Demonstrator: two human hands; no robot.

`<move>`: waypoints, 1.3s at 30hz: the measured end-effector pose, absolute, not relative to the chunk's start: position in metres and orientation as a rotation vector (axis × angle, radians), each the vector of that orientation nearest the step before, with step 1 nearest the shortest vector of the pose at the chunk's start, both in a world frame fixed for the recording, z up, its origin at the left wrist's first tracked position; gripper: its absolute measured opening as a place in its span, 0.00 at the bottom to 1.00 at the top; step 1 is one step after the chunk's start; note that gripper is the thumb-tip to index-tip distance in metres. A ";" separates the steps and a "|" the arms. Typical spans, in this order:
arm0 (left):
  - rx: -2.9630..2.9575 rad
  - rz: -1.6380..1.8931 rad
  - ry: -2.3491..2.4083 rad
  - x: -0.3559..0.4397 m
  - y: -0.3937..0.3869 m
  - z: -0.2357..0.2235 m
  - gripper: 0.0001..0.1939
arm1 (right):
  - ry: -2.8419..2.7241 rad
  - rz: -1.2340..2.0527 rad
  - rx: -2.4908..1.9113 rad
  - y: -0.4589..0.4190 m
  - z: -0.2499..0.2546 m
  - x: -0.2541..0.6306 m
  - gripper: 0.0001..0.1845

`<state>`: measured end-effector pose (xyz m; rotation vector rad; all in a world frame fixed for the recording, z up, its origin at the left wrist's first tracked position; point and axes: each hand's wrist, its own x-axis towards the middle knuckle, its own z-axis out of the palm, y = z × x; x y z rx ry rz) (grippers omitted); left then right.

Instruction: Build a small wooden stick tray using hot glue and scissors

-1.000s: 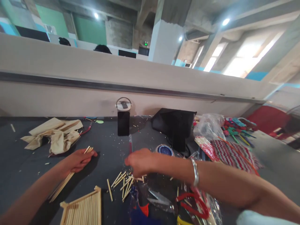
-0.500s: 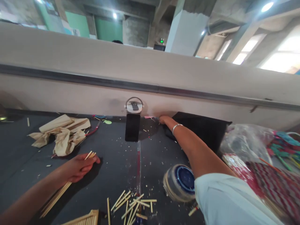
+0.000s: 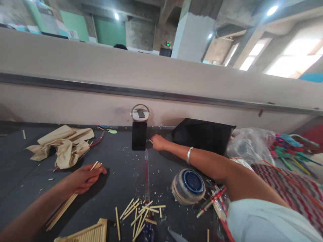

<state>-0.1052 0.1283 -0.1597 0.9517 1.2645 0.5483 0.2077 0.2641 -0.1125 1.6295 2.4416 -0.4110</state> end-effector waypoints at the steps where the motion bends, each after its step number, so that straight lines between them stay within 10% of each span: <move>1: 0.948 0.550 1.261 -0.105 0.128 -0.160 0.24 | 2.428 -0.489 1.563 0.253 -0.113 0.205 0.16; 39: 1.097 0.639 1.673 -0.093 0.178 -0.121 0.17 | 1.943 -1.333 2.101 0.213 -0.109 0.187 0.17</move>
